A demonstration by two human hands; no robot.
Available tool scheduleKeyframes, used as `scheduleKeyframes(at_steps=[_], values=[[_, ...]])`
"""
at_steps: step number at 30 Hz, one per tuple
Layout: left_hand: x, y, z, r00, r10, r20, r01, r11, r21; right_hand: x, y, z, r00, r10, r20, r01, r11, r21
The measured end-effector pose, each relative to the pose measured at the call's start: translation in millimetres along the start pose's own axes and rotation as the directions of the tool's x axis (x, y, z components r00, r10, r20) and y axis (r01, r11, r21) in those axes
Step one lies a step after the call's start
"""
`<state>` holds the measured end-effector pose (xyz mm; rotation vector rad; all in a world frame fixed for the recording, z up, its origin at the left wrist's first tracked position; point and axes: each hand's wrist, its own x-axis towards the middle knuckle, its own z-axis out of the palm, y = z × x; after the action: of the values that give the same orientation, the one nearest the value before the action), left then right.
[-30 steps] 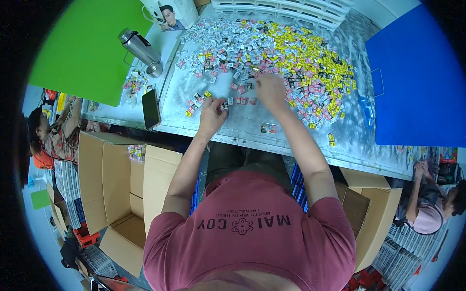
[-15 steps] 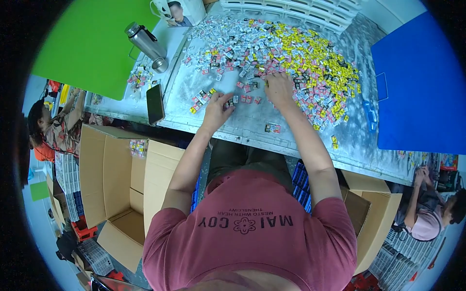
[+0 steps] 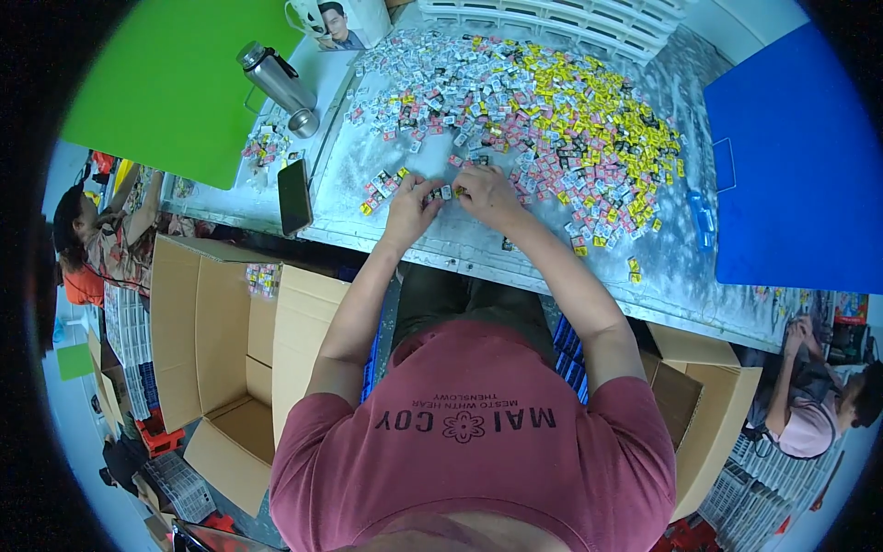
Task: Sorting and grouping small toy components on a metal workbench in a factory setting.
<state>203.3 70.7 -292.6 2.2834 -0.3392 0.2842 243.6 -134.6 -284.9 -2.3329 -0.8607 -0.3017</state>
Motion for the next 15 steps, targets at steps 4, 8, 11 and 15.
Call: scheduleKeyframes(at_steps=[4, 8, 11, 15], values=[[3.6, 5.5, -0.3, 0.998, -0.040, 0.042, 0.039, 0.999, 0.012, -4.5, -0.7, -3.9, 0.998, -0.058, -0.032, 0.058, 0.998, -0.015], [4.4, 7.6, 2.5, 0.997, -0.044, 0.059, 0.045, 0.999, -0.005, -1.9, -0.4, -19.2, 0.999, -0.024, -0.035, 0.024, 1.000, -0.019], [4.3, 7.1, -1.1, 0.994, -0.060, 0.096, 0.066, 0.996, -0.059, 6.8, 27.5, -46.9, 0.979, 0.164, -0.123, -0.173, 0.982, -0.071], [7.2, 14.7, -4.9, 0.988, -0.085, 0.128, 0.095, 0.993, -0.076, 19.4, 93.4, -78.7, 0.945, 0.192, -0.264, -0.261, 0.930, -0.258]])
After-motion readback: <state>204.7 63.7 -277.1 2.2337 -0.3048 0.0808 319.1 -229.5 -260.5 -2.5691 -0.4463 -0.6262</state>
